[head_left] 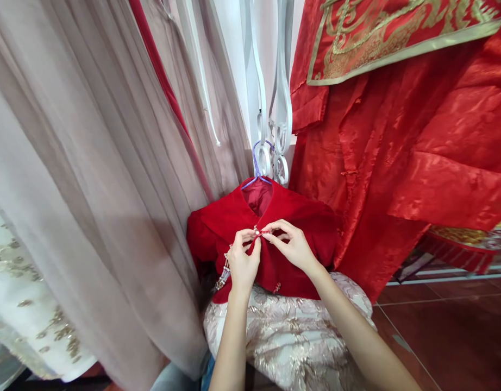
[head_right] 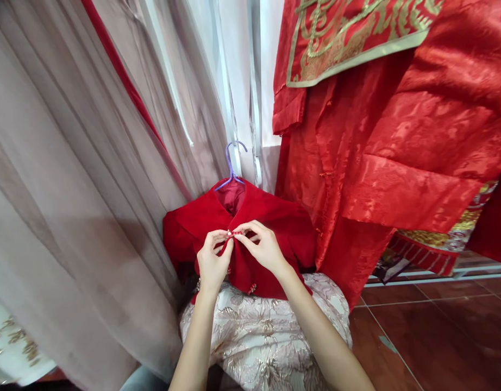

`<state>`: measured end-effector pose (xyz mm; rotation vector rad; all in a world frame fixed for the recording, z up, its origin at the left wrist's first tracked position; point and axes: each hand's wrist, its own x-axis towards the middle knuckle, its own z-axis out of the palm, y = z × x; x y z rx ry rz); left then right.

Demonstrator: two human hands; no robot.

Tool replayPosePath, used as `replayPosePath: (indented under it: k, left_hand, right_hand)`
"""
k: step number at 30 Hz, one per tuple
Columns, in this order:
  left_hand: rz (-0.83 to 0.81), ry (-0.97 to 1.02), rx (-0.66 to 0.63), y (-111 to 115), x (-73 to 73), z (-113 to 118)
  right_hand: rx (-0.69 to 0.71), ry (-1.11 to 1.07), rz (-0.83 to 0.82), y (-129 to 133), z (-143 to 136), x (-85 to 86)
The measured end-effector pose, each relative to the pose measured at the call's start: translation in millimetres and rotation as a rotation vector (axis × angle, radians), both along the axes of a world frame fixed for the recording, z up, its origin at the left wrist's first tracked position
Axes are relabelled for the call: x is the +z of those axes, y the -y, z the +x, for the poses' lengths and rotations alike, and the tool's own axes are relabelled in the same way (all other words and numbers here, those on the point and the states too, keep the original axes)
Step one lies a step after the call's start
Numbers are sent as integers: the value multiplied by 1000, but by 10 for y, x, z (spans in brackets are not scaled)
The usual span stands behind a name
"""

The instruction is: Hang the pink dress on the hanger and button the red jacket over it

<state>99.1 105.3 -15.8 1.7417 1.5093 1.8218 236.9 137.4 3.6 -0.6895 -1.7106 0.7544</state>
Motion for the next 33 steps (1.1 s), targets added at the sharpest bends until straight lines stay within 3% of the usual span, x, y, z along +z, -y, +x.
replayPosePath:
  k: [7,16,26,33]
  left_hand:
    - [4,-178,-31,11,29,-9]
    - [-17,-395,-90,13,243,-68]
    - [34,-402,-27,4,201,-27]
    - [31,-275,-97,-5,191,-16]
  right_hand:
    - [0,47,30,-23,50,29]
    - [-63,87,97,-16,86,50]
    - [-106,112,157,-18,86,35]
    - [-116,77,122,2,64,7]
